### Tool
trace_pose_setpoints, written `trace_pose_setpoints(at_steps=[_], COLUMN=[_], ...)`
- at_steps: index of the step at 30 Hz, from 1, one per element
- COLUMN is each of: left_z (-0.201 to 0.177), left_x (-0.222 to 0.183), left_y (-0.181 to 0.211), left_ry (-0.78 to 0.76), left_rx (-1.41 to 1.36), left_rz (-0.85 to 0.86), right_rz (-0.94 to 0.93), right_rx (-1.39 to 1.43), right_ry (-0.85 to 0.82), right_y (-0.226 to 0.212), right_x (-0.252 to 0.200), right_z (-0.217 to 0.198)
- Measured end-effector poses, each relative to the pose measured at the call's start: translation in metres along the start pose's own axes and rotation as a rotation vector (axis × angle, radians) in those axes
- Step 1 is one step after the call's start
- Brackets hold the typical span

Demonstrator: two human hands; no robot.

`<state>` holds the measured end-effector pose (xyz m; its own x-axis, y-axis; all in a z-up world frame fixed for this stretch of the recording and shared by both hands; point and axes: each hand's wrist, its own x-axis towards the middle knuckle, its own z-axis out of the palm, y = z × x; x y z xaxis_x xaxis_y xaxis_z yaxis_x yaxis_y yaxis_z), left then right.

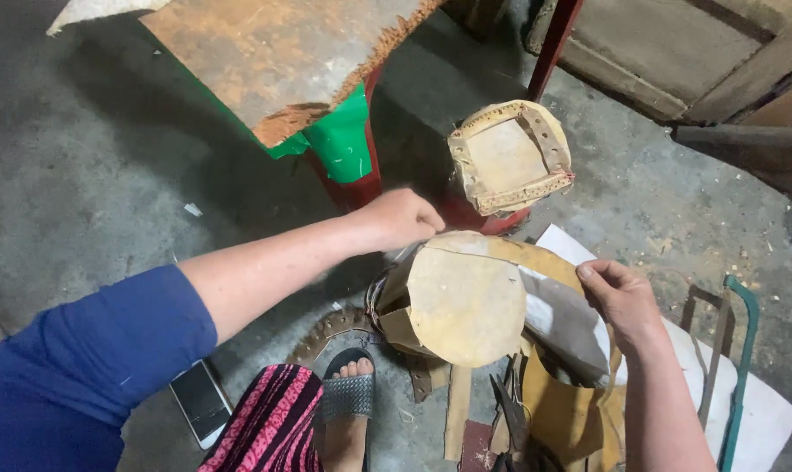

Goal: Cutting and trimming leather material with scissors to prepare it for a drum.

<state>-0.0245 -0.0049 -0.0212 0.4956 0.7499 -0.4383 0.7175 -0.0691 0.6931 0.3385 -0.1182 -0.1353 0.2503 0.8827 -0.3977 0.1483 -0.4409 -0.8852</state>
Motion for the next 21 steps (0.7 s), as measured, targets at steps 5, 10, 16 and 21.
trace_pose_setpoints(at_steps=[5,10,16,21], left_z=[0.005,0.010,0.011,0.007], left_x=[0.005,0.001,-0.011,-0.032], left_y=[-0.018,-0.013,-0.005,0.023], left_ry=[0.019,0.026,0.048,0.022], left_rx=[0.032,-0.025,-0.038,0.095], left_rz=[-0.025,-0.042,-0.019,0.074], right_rz=[-0.068,-0.068,-0.069,-0.091], right_rx=[-0.002,-0.004,0.004,0.001], right_ry=[0.025,0.061,0.104,0.110], right_y=[0.036,0.037,0.019,0.013], right_x=[0.022,0.022,0.010,0.005], right_z=[0.011,0.014,0.020,0.025])
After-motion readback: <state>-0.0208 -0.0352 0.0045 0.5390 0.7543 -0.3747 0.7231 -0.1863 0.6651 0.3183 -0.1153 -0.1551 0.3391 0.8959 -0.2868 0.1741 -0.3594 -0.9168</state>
